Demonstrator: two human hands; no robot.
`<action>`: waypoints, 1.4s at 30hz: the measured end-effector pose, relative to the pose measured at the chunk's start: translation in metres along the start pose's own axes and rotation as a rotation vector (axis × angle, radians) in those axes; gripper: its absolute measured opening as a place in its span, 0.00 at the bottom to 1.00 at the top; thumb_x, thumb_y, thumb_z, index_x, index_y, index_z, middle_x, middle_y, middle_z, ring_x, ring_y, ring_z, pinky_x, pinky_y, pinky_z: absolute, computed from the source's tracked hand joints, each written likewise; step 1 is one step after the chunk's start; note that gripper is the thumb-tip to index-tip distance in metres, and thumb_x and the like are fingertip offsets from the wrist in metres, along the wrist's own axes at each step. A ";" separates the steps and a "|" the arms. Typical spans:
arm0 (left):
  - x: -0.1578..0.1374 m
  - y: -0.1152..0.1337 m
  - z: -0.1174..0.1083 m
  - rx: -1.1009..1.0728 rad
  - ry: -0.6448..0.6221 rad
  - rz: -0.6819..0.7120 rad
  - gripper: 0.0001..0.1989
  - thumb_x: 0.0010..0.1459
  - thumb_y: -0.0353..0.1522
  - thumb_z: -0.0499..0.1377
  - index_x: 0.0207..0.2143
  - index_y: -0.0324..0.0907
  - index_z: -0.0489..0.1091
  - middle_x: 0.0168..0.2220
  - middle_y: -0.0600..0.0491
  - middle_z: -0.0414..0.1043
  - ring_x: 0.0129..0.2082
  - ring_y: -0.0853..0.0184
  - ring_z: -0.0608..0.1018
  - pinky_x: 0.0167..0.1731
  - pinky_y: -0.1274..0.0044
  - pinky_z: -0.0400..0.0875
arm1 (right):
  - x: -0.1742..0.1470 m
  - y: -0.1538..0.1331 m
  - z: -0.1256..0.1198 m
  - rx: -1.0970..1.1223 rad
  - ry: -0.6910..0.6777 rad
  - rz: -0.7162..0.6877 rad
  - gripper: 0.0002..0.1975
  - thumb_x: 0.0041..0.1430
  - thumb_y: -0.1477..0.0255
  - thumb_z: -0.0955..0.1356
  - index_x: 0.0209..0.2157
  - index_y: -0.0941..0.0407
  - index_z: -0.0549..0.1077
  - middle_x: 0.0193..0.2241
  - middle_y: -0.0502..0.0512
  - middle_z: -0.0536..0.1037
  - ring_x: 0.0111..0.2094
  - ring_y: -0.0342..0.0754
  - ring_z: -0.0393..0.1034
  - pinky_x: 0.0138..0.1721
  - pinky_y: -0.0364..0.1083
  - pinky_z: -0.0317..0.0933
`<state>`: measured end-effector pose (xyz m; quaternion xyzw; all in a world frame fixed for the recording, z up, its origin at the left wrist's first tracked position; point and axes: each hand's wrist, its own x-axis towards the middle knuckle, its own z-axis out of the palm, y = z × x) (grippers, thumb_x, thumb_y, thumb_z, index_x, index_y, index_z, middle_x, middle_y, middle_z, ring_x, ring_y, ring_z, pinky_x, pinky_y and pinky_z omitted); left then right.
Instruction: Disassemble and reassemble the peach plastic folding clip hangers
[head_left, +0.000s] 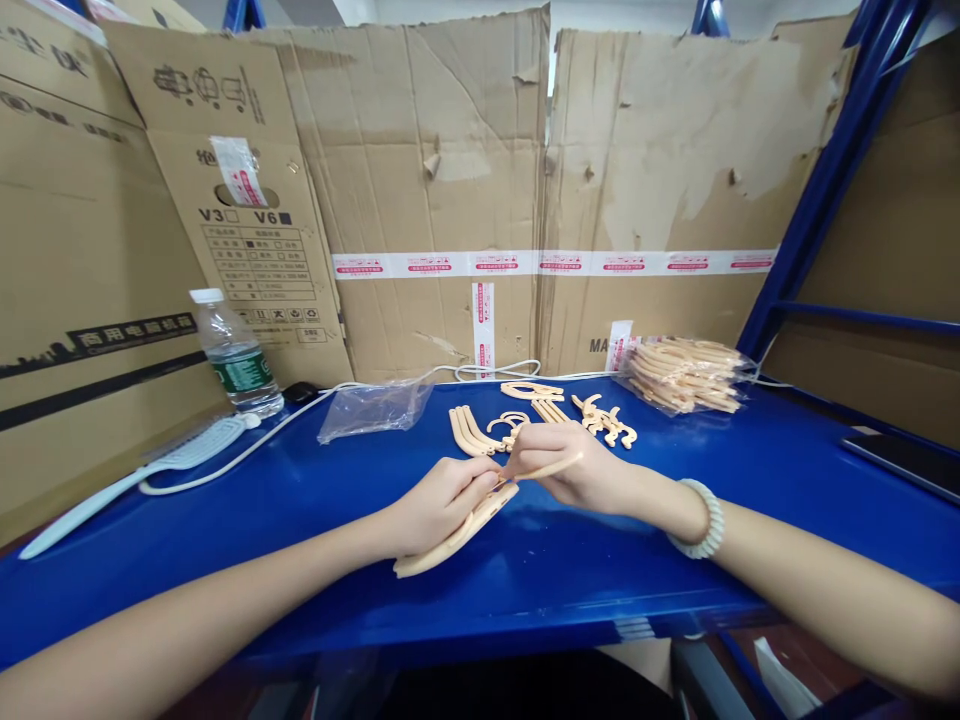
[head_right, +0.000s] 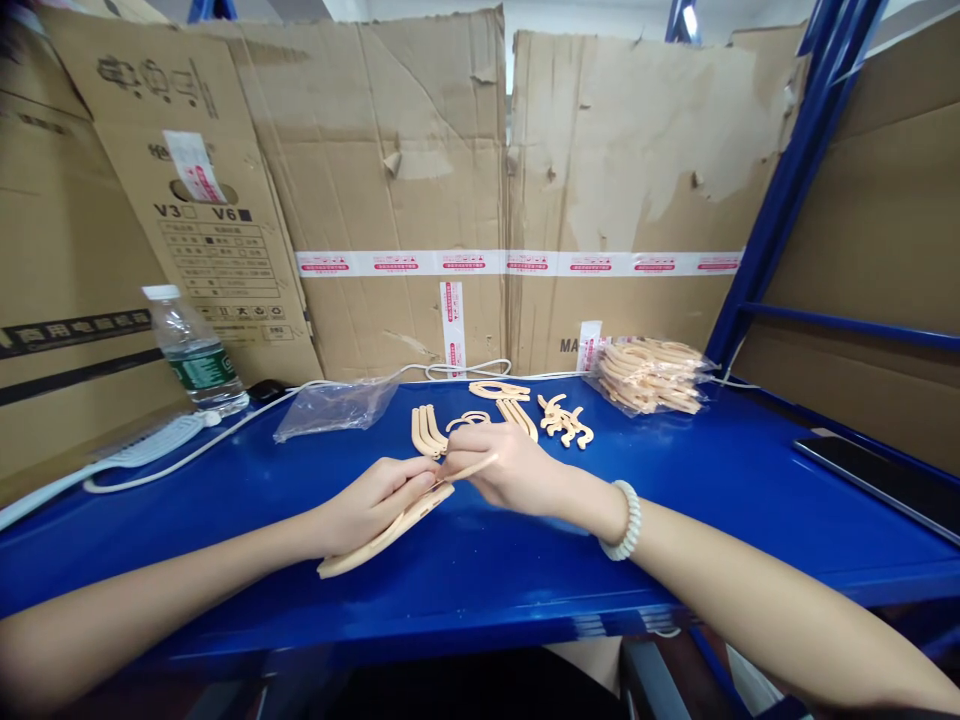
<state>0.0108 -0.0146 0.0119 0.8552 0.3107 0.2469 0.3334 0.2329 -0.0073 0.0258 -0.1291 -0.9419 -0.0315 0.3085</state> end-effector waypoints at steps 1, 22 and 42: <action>0.000 0.000 0.000 0.008 -0.003 0.012 0.16 0.67 0.37 0.46 0.30 0.39 0.66 0.26 0.57 0.62 0.27 0.68 0.64 0.31 0.76 0.55 | 0.000 -0.001 -0.002 -0.059 -0.032 -0.047 0.17 0.68 0.80 0.55 0.38 0.60 0.73 0.31 0.59 0.74 0.31 0.47 0.67 0.32 0.45 0.62; 0.010 -0.009 -0.001 -0.503 0.147 -0.116 0.20 0.63 0.48 0.52 0.37 0.40 0.65 0.24 0.56 0.66 0.18 0.71 0.66 0.20 0.79 0.60 | 0.000 0.018 -0.050 0.042 0.154 0.312 0.07 0.65 0.72 0.64 0.36 0.55 0.74 0.35 0.56 0.78 0.38 0.49 0.73 0.40 0.48 0.66; 0.015 -0.007 -0.006 -0.910 0.318 -0.257 0.12 0.59 0.37 0.63 0.41 0.42 0.66 0.40 0.49 0.75 0.32 0.68 0.76 0.28 0.79 0.72 | -0.049 0.089 -0.088 0.037 -0.410 1.406 0.31 0.53 0.72 0.72 0.57 0.65 0.66 0.19 0.54 0.77 0.21 0.49 0.73 0.25 0.46 0.68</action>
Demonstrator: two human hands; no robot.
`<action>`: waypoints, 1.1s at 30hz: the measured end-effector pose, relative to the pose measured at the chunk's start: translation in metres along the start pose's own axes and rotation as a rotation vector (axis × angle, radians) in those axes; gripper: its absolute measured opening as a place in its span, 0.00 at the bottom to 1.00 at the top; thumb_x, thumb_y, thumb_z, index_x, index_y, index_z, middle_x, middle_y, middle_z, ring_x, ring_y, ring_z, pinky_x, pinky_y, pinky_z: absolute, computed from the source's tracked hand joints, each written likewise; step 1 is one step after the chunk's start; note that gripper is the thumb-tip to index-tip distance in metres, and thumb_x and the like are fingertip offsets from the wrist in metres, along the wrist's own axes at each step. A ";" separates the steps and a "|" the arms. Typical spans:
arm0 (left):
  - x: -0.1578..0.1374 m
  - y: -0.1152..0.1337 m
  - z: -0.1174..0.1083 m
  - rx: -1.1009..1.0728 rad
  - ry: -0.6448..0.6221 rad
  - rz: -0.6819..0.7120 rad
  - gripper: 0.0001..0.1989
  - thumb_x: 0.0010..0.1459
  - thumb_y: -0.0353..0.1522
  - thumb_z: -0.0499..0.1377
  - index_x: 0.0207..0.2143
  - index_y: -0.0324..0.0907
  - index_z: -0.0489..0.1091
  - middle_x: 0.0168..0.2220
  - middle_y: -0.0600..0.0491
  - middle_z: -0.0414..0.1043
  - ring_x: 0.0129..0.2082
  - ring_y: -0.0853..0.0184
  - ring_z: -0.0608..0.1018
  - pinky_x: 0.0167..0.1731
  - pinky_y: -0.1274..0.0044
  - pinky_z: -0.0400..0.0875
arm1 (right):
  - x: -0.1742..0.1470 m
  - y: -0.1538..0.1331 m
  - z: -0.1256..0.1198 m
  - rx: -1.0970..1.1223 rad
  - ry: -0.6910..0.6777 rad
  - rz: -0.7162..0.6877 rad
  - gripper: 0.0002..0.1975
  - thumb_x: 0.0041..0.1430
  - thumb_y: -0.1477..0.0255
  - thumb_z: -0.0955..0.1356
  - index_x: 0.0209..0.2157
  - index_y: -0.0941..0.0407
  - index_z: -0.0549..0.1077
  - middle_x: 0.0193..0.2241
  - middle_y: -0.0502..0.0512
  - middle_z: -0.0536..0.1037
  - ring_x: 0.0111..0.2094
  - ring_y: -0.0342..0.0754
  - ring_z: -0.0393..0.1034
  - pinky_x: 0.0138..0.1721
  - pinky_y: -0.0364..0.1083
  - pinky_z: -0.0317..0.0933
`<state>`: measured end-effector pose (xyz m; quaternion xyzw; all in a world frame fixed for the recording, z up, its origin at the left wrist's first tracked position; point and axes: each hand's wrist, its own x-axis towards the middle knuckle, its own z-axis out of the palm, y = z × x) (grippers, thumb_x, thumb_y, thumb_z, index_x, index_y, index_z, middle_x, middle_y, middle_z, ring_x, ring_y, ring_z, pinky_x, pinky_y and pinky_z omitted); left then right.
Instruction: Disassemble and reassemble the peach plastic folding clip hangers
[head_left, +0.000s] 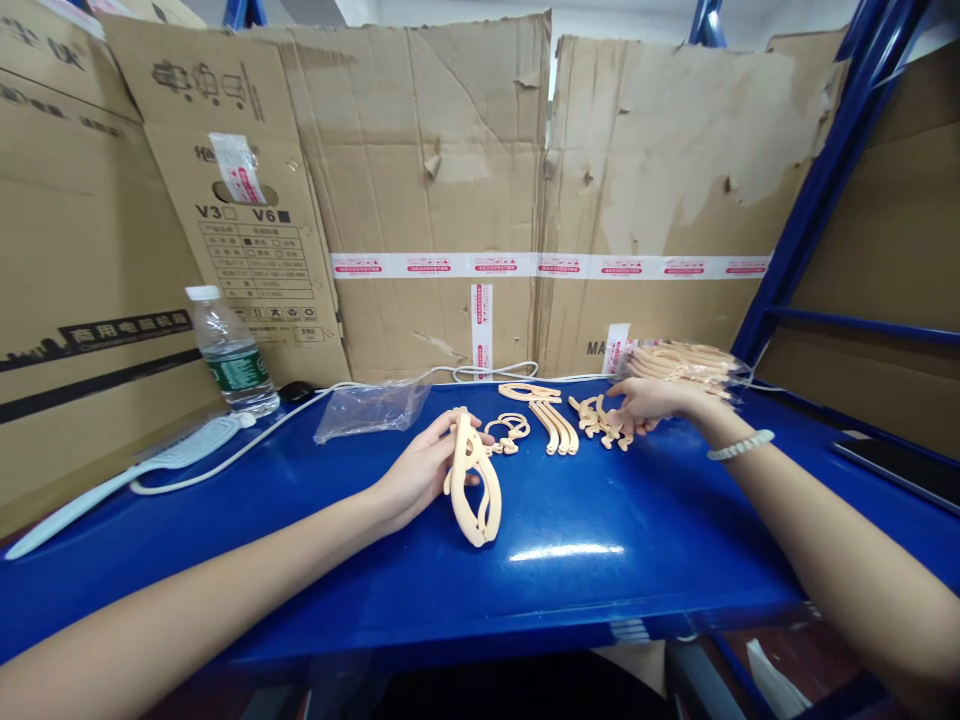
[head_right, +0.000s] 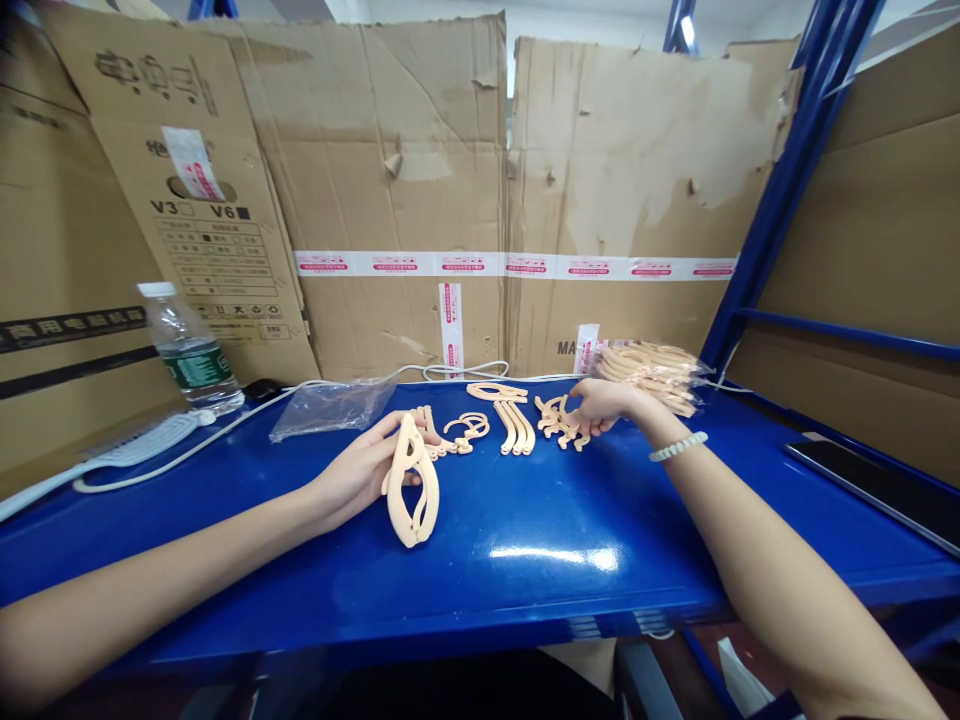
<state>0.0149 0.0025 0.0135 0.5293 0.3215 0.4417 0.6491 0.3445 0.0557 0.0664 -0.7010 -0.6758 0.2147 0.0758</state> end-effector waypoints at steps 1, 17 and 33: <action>0.000 0.000 0.000 -0.006 0.004 0.000 0.13 0.58 0.37 0.64 0.42 0.42 0.66 0.39 0.49 0.75 0.32 0.67 0.76 0.28 0.79 0.72 | -0.001 -0.001 -0.001 -0.042 0.036 -0.011 0.28 0.55 0.71 0.72 0.56 0.66 0.68 0.18 0.54 0.76 0.21 0.50 0.73 0.25 0.47 0.68; -0.001 -0.003 -0.003 -0.057 0.012 0.019 0.20 0.62 0.43 0.58 0.49 0.38 0.71 0.41 0.44 0.76 0.41 0.58 0.77 0.38 0.71 0.74 | -0.073 -0.095 0.109 -0.395 0.387 -1.425 0.12 0.71 0.72 0.59 0.40 0.57 0.73 0.39 0.58 0.75 0.43 0.49 0.64 0.47 0.49 0.60; -0.010 -0.008 0.003 0.127 0.058 0.114 0.24 0.54 0.47 0.66 0.42 0.35 0.74 0.39 0.43 0.79 0.42 0.55 0.80 0.39 0.69 0.77 | -0.064 -0.090 0.110 -0.598 0.521 -0.909 0.07 0.63 0.80 0.61 0.40 0.60 0.69 0.37 0.59 0.75 0.39 0.55 0.69 0.53 0.58 0.49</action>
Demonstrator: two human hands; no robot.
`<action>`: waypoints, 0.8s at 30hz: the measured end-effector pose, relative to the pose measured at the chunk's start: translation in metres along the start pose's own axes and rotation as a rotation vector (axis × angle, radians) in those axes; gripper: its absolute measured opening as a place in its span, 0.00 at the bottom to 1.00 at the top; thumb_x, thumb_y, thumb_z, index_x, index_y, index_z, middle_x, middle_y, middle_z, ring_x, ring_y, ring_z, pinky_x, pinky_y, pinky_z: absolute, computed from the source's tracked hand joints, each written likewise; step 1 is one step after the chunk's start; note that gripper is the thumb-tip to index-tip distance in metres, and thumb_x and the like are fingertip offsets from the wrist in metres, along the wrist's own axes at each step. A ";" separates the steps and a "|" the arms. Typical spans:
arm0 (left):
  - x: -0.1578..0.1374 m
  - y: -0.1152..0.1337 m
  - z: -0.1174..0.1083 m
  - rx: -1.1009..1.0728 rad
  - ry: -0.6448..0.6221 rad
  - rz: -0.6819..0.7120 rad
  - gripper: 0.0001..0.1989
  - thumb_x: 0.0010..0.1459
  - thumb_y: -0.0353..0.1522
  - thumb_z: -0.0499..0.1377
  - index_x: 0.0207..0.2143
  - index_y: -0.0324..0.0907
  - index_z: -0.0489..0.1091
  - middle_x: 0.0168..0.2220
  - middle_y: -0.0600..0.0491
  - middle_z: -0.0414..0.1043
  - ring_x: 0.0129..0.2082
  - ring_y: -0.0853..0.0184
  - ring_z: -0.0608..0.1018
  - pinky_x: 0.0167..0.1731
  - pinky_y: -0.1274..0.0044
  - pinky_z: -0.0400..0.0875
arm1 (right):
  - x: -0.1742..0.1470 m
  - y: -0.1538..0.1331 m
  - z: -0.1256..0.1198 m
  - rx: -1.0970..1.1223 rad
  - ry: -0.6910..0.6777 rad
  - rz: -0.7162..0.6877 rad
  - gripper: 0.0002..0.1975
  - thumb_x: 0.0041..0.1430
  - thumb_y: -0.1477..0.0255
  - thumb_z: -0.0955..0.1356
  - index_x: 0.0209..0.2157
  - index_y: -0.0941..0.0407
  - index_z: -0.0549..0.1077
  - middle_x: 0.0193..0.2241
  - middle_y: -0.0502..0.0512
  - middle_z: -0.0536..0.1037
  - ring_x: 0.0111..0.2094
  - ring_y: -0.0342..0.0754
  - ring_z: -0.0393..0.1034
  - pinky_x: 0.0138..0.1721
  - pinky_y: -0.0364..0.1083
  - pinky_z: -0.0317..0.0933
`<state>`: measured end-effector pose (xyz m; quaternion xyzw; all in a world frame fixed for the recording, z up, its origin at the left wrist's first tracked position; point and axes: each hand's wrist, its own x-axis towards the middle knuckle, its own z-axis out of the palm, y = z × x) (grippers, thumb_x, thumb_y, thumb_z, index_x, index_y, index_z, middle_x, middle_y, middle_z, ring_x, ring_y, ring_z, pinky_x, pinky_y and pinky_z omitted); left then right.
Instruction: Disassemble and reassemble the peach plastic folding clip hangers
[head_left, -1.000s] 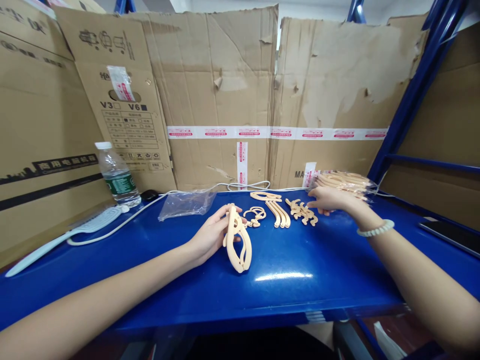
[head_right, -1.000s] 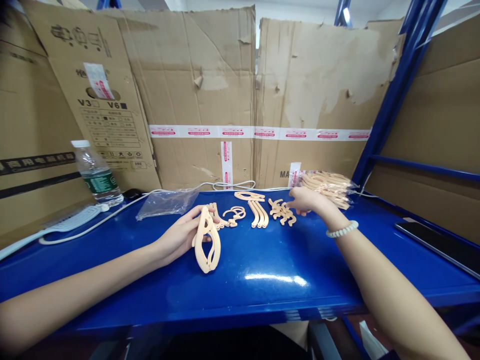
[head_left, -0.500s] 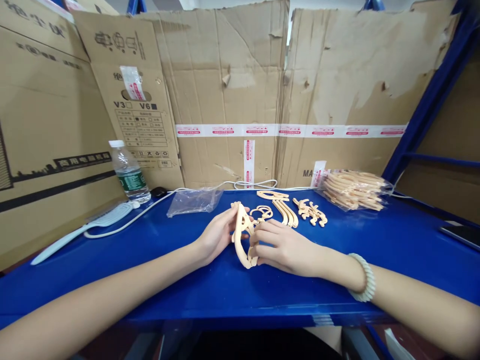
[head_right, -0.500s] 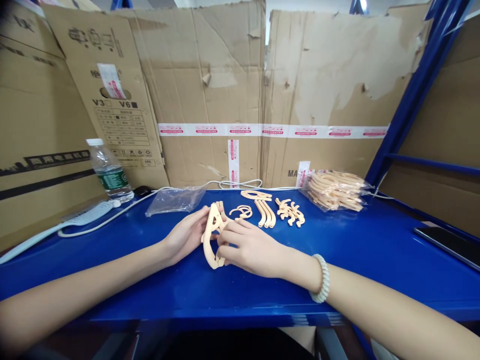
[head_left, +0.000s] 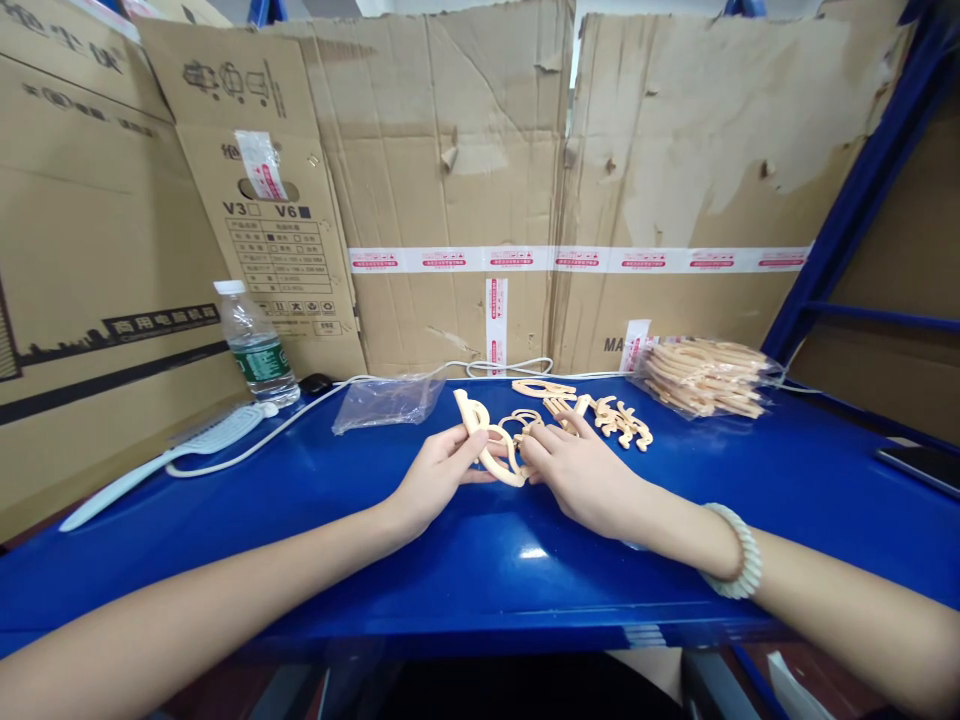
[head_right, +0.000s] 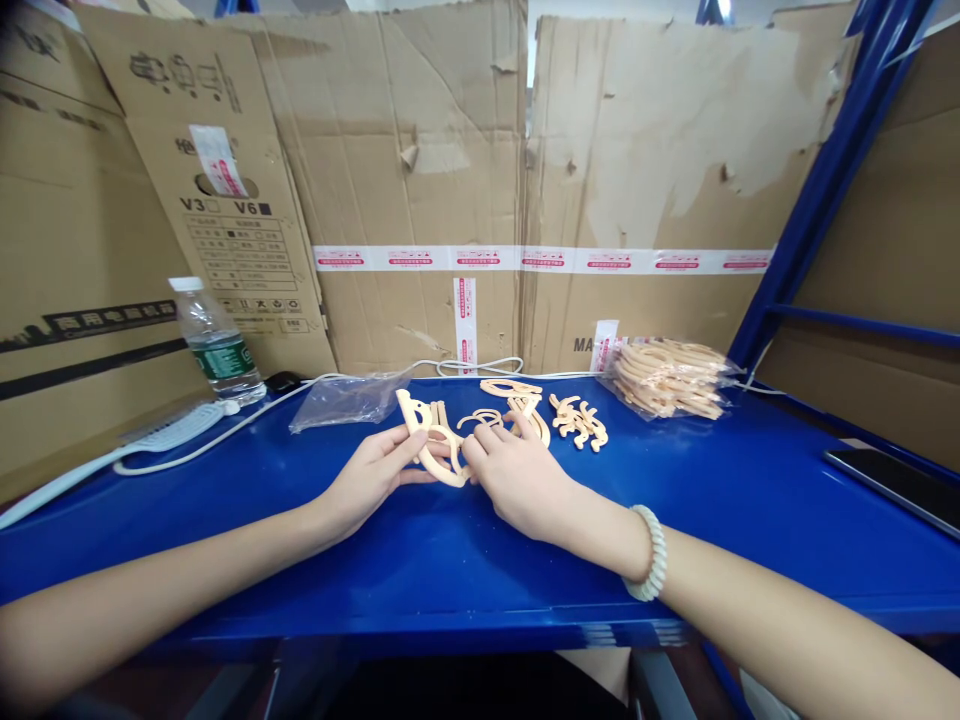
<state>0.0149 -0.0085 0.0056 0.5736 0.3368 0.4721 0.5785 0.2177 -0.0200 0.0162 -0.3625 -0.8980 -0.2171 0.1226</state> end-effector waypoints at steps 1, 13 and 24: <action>0.000 0.000 0.000 -0.002 0.002 0.001 0.24 0.54 0.47 0.66 0.42 0.35 0.74 0.39 0.43 0.79 0.42 0.56 0.80 0.40 0.69 0.76 | 0.000 0.001 -0.001 0.030 -0.032 0.017 0.08 0.62 0.81 0.61 0.40 0.60 0.69 0.37 0.59 0.75 0.37 0.54 0.69 0.51 0.56 0.50; 0.004 0.003 -0.003 -0.079 -0.009 -0.007 0.22 0.51 0.46 0.67 0.34 0.34 0.75 0.34 0.45 0.78 0.36 0.61 0.80 0.42 0.69 0.76 | -0.001 0.005 0.000 0.086 0.193 -0.073 0.08 0.60 0.83 0.62 0.32 0.57 0.66 0.28 0.52 0.75 0.31 0.48 0.66 0.42 0.49 0.47; 0.005 0.002 -0.003 -0.079 -0.004 0.000 0.22 0.52 0.46 0.67 0.32 0.33 0.74 0.37 0.41 0.78 0.40 0.56 0.80 0.45 0.65 0.75 | 0.000 0.014 0.000 -0.021 0.283 -0.163 0.14 0.68 0.79 0.56 0.31 0.58 0.68 0.25 0.52 0.72 0.29 0.48 0.61 0.41 0.49 0.48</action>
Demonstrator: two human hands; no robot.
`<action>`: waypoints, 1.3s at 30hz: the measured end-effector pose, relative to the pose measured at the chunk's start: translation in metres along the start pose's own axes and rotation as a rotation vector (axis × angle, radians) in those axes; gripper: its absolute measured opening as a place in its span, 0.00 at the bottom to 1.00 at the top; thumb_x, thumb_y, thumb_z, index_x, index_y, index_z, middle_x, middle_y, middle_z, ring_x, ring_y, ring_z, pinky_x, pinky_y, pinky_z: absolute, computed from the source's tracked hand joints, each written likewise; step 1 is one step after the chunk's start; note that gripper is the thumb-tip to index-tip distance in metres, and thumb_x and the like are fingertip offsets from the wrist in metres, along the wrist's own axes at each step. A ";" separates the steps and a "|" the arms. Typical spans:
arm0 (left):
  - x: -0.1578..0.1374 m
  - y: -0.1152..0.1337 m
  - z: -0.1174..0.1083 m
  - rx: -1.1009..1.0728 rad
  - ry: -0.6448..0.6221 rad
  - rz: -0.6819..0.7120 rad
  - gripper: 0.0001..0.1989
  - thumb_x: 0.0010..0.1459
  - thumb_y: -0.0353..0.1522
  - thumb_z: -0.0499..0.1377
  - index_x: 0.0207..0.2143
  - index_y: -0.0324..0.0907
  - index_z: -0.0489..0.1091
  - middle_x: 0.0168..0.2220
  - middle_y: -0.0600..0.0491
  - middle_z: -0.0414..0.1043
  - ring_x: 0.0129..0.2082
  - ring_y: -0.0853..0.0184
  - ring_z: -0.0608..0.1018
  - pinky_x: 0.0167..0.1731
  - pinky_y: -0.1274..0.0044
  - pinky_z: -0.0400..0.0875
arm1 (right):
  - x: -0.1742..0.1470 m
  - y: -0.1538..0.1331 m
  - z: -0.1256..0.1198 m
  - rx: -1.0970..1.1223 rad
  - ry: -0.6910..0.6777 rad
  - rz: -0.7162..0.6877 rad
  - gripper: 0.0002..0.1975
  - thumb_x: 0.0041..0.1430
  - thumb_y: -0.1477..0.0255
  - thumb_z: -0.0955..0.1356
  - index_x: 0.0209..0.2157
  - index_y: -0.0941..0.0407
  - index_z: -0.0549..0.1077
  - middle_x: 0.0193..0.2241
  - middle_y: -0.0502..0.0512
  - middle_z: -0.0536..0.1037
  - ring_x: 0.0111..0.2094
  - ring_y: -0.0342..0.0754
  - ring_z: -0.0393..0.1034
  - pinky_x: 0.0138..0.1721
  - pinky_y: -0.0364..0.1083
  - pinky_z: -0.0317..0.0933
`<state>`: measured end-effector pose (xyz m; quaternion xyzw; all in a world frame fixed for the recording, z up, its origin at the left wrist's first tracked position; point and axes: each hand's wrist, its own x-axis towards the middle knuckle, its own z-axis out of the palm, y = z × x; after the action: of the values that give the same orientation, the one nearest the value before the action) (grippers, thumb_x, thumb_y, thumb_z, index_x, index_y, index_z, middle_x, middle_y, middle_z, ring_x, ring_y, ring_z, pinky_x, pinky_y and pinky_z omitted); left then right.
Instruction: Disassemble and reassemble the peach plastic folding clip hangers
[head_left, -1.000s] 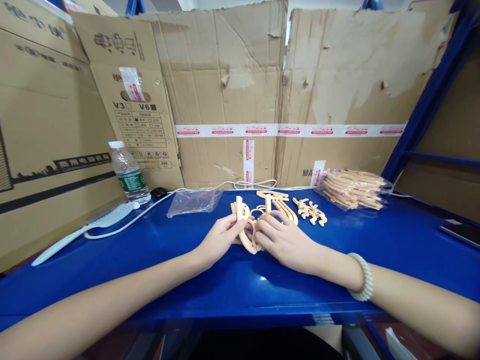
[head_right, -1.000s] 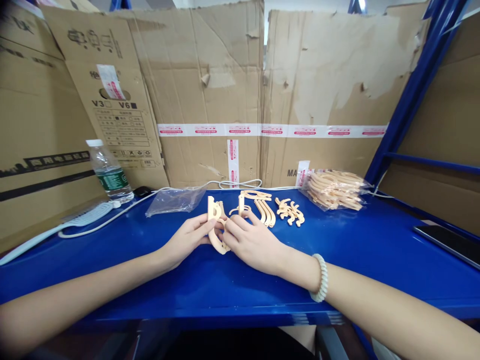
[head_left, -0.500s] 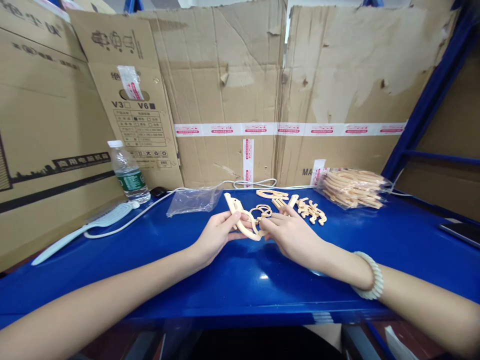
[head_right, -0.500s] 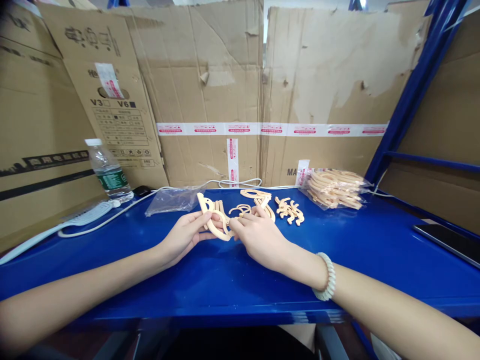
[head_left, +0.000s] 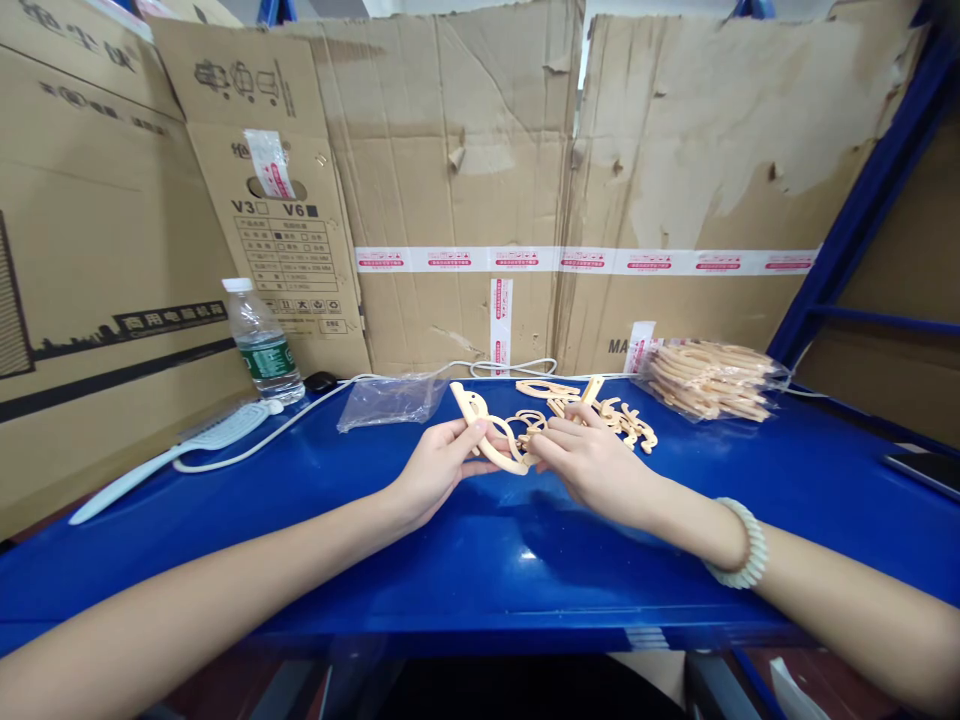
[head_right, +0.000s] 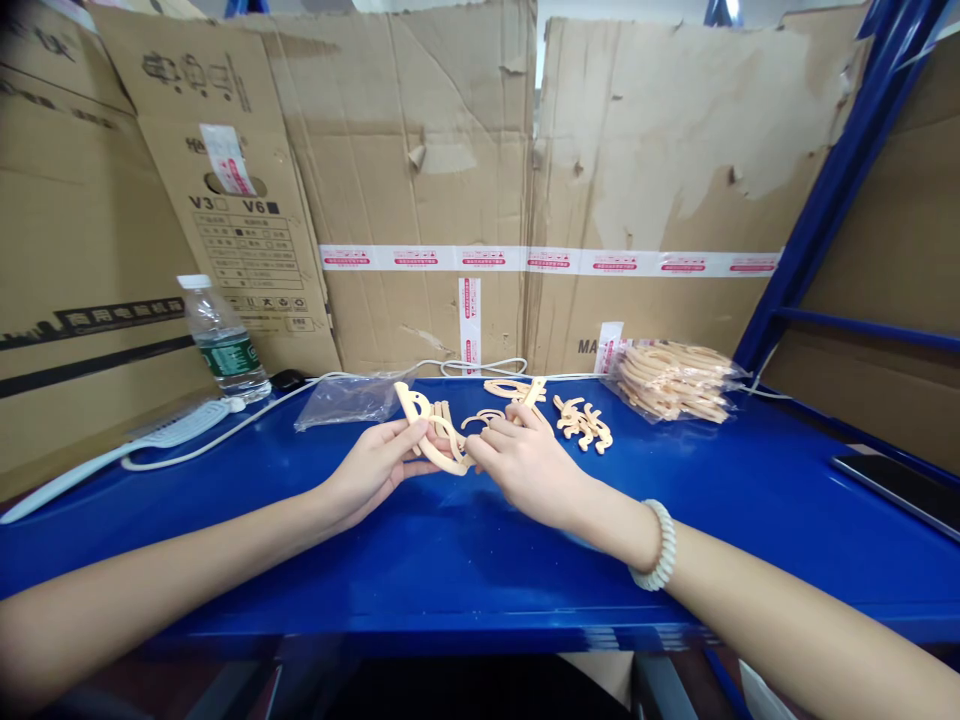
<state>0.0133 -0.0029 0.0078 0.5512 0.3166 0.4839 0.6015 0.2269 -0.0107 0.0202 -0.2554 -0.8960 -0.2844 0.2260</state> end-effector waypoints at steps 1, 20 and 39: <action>0.000 0.000 0.000 -0.002 0.000 0.000 0.22 0.52 0.46 0.67 0.32 0.33 0.74 0.37 0.41 0.78 0.40 0.56 0.80 0.45 0.65 0.74 | 0.000 0.001 0.000 0.003 0.005 -0.006 0.14 0.68 0.79 0.56 0.31 0.58 0.68 0.25 0.52 0.72 0.28 0.48 0.61 0.41 0.49 0.48; -0.001 -0.005 0.000 -0.050 -0.014 -0.094 0.19 0.54 0.45 0.65 0.28 0.35 0.72 0.32 0.46 0.78 0.35 0.61 0.80 0.39 0.71 0.74 | -0.014 0.073 -0.013 0.358 0.070 0.261 0.04 0.64 0.75 0.64 0.41 0.54 0.64 0.36 0.56 0.76 0.41 0.53 0.67 0.51 0.56 0.52; 0.000 -0.001 0.000 -0.013 -0.029 -0.122 0.18 0.55 0.44 0.65 0.31 0.36 0.71 0.34 0.46 0.78 0.37 0.61 0.80 0.40 0.72 0.73 | -0.017 0.072 0.017 0.620 -0.292 0.128 0.09 0.61 0.82 0.65 0.36 0.58 0.77 0.38 0.58 0.79 0.41 0.48 0.74 0.44 0.48 0.68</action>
<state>0.0139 -0.0031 0.0068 0.5337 0.3380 0.4404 0.6380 0.2776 0.0451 0.0263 -0.2684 -0.9447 0.0556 0.1798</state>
